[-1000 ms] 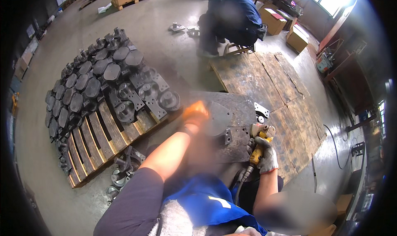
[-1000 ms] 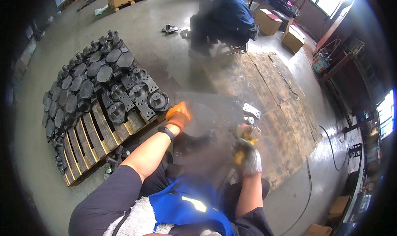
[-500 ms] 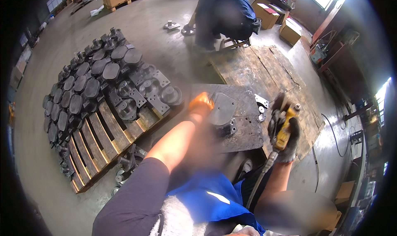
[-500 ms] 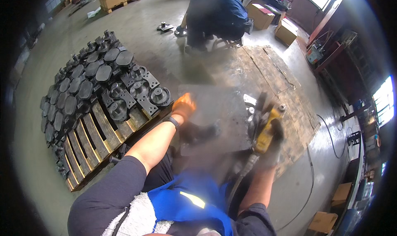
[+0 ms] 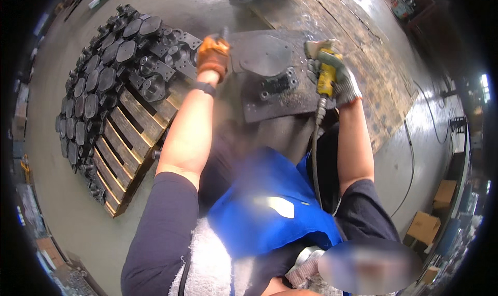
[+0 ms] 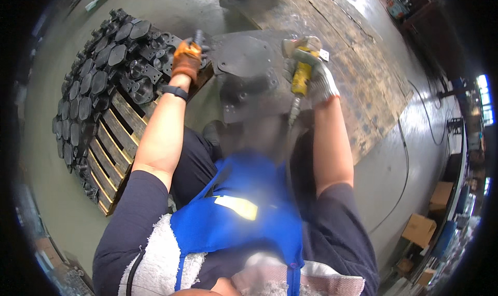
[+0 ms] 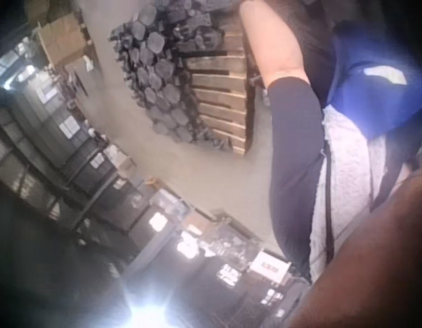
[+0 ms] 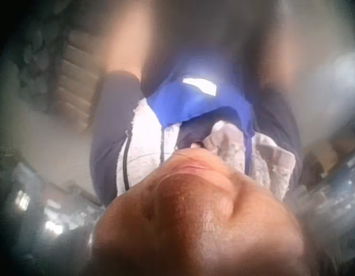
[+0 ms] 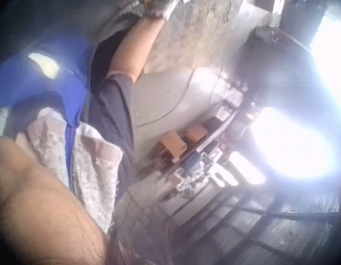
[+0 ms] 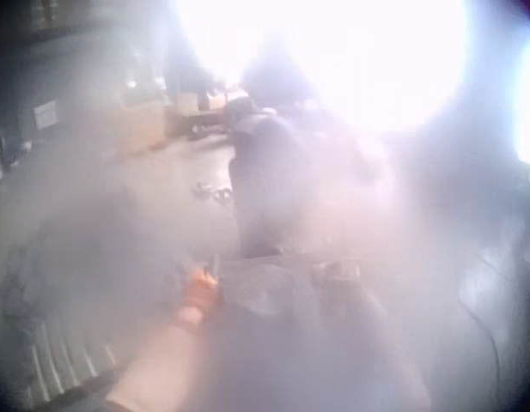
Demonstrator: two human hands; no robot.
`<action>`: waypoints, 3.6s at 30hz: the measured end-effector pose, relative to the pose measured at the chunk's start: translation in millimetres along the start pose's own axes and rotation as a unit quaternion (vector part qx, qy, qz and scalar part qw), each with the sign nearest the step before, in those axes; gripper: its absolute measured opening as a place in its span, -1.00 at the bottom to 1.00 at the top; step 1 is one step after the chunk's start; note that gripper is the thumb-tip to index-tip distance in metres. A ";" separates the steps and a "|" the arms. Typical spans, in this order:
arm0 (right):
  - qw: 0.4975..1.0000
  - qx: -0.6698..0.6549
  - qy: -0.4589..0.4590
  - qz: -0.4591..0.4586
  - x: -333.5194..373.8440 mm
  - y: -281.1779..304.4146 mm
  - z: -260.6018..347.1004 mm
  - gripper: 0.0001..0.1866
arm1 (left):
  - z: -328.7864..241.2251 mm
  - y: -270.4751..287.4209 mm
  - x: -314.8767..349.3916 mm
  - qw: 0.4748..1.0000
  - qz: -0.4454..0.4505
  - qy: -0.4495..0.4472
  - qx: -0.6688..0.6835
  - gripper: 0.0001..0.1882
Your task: The person uses a handheld angle grinder to smooth the surfaces of metal parts. They pick up each part, grind it, and place it back on a wooden pallet. The process is repeated for multiple parts.
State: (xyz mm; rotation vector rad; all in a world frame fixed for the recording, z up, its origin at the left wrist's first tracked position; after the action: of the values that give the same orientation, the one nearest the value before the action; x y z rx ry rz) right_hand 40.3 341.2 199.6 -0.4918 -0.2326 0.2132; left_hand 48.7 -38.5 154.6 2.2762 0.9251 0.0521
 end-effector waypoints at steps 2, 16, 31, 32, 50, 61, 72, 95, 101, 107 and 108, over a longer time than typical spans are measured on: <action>0.996 0.072 -0.005 -0.053 0.3 12.2 -7.9 -0.61 | -18.2 12.8 8.0 0.996 0.068 0.049 0.032 -0.49; 0.988 0.116 0.006 -0.106 21.2 21.6 8.4 -0.53 | -58.5 -7.3 19.2 0.984 0.090 0.077 -0.130 -0.23; 0.960 0.192 -0.112 -0.168 -21.9 46.1 2.8 -0.62 | -35.2 -144.4 8.8 0.946 0.152 -0.014 -0.286 -0.70; 0.956 0.214 -0.121 -0.163 -22.9 52.5 0.3 -0.62 | -53.7 -131.4 16.0 0.949 0.165 0.023 -0.266 -0.69; 0.889 0.433 -0.139 -0.048 -61.9 91.0 -46.5 -0.57 | -89.6 -101.5 6.9 0.942 0.283 0.083 -0.157 -0.52; 0.891 0.430 -0.135 -0.059 -57.2 125.4 -55.2 -0.60 | -69.7 -106.8 9.7 0.951 0.272 0.082 -0.121 -0.48; 0.751 0.648 -0.125 0.033 -43.4 58.2 -4.8 -0.39 | -65.1 -103.7 5.2 0.960 0.258 0.041 -0.101 -0.22; 0.758 0.635 -0.135 -0.053 -30.0 58.2 10.4 -0.31 | -75.8 -105.8 19.9 0.960 0.230 0.049 -0.152 -0.42; 0.805 0.586 -0.089 -0.035 -30.1 54.0 7.5 -0.37 | -78.9 -110.2 22.3 0.962 0.251 0.047 -0.095 -0.32; 0.758 0.645 -0.099 -0.014 -45.3 80.6 -3.4 -0.34 | -95.8 -105.8 25.7 0.957 0.267 0.037 -0.107 -0.34; 0.762 0.640 -0.101 -0.015 -43.4 84.1 -5.8 -0.33 | -95.6 -108.6 27.3 0.946 0.296 0.066 -0.118 -0.34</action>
State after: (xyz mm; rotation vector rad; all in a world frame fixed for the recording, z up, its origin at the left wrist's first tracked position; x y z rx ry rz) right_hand -11.7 399.9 146.2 0.9198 -0.2507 0.3406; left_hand -22.7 90.2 158.0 2.2583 0.2470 0.5519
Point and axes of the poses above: each hand's wrist, its own x-axis away from the middle knuckle, its own y-axis out of the back of the hand, z = x × y, the point moved 6 cm from there along -x, towards the middle knuckle, and after that the axes turned 6 degrees about y, right-handed, at the moved point
